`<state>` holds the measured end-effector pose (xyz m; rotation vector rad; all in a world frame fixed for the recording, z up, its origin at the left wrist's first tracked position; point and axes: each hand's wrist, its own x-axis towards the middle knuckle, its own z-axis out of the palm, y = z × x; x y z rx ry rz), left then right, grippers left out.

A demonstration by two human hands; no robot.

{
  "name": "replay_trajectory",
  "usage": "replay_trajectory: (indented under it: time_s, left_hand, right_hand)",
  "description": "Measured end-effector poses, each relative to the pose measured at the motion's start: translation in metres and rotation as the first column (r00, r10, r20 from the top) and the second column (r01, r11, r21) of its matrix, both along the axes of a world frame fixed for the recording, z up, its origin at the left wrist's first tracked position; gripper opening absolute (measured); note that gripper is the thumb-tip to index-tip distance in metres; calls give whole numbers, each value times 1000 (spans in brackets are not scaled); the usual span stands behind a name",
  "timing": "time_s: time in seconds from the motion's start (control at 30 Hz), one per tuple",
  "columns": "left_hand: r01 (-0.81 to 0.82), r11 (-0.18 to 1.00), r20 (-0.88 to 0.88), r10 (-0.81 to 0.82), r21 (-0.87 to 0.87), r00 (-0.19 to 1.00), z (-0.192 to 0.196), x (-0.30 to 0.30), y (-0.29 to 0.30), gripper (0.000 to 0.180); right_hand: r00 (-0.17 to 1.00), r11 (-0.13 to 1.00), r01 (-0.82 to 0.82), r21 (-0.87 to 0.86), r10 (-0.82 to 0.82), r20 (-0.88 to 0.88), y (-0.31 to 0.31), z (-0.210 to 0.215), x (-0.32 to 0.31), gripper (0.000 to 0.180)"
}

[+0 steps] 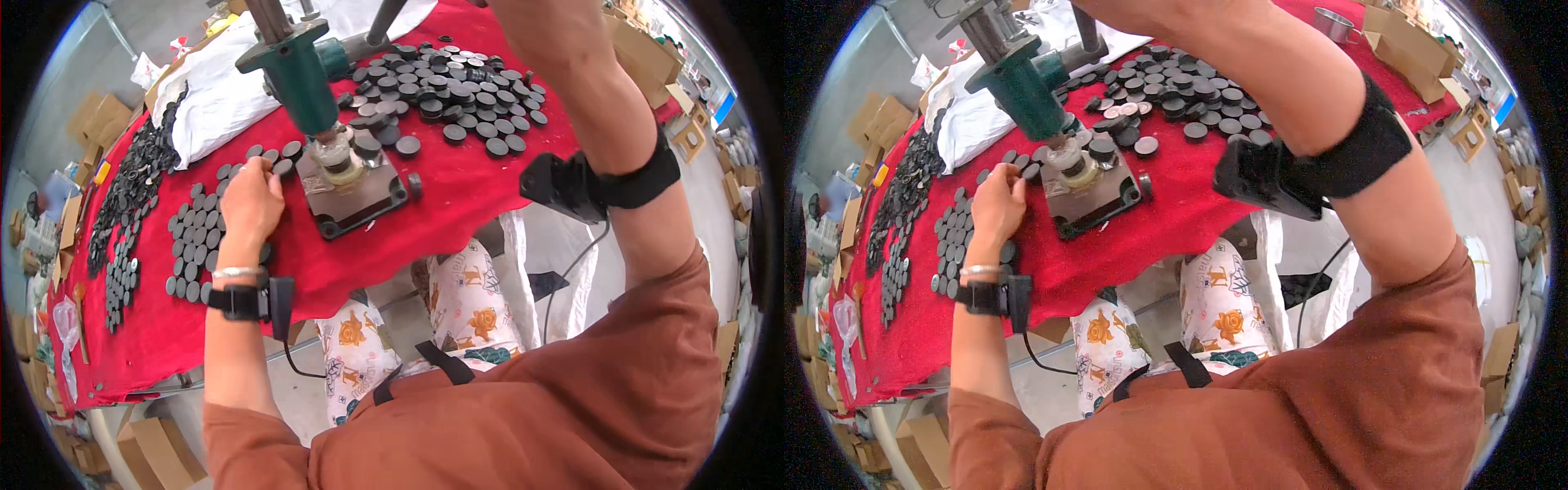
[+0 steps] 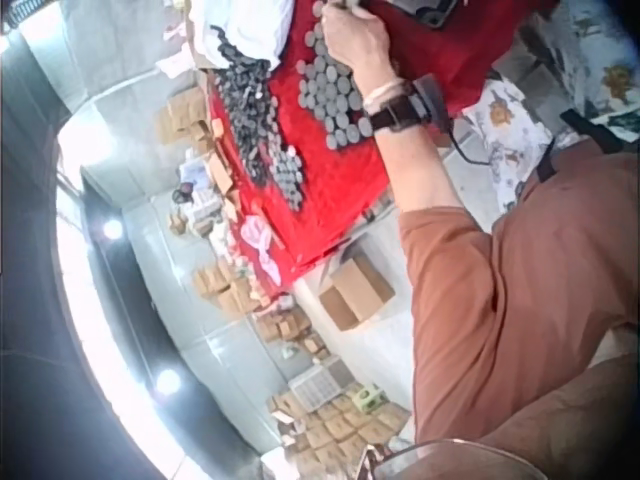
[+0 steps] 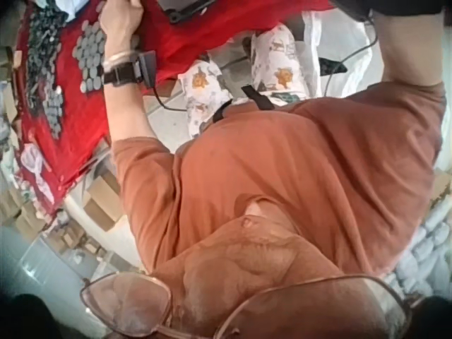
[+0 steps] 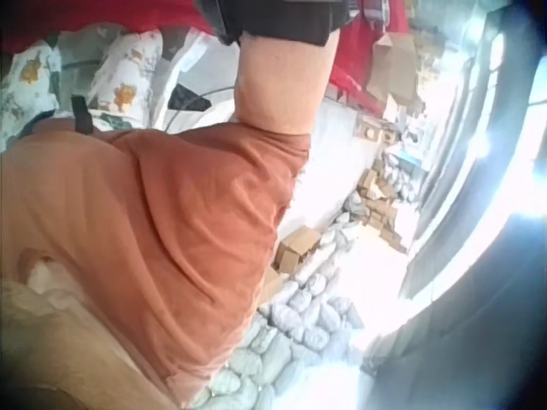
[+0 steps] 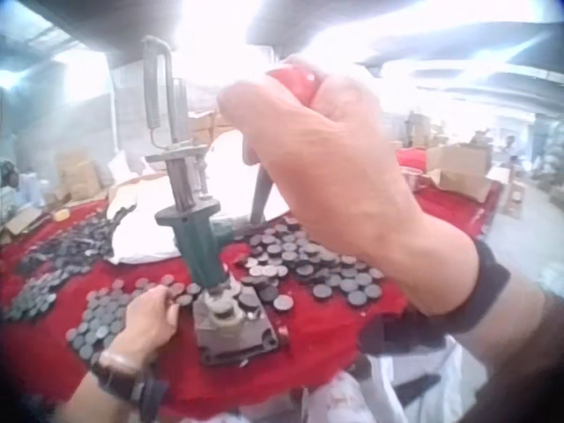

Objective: Using a manual hand press to stamp or assemble small plastic discs on an assembly line.

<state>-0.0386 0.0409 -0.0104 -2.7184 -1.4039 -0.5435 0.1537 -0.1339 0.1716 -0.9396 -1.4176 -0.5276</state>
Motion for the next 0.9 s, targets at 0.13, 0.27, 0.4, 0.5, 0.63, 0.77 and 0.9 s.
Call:
replay_trajectory:
  time_s: [0.13, 0.27, 0.4, 0.5, 0.63, 0.77, 0.9]
  left_hand:
    - [91, 995, 139, -97, 49, 986, -10, -4, -2, 30]
    - [148, 983, -25, -146, 109, 989, -6, 4, 2, 26]
    - [157, 953, 237, -221, 259, 946, 11, 14, -30, 12]
    - [469, 830, 274, -547, 303, 791, 10, 23, -90, 10]
    - [564, 759, 75, -616, 326, 784, 8, 67, -117, 34]
    - [671, 668, -180, -653, 322, 736, 16, 100, -106, 22]
    - [592, 803, -241, -562, 67, 791, 23, 123, -95, 21]
  right_hand:
    - [939, 934, -328, -145, 306, -155, -5, 5, 3, 29]
    - [941, 939, -337, -63, 335, -44, 6, 6, 11, 30]
    - [974, 966, -224, -131, 219, -54, 10, 0, 19, 29]
    - [981, 968, -193, -160, 188, -43, 12, -4, 29, 26]
    - [979, 962, -204, -182, 196, -61, 12, -7, 35, 24]
    - [977, 961, -211, -177, 202, -67, 13, -10, 42, 21]
    - [976, 959, -216, -181, 205, -76, 13, -15, 48, 18]
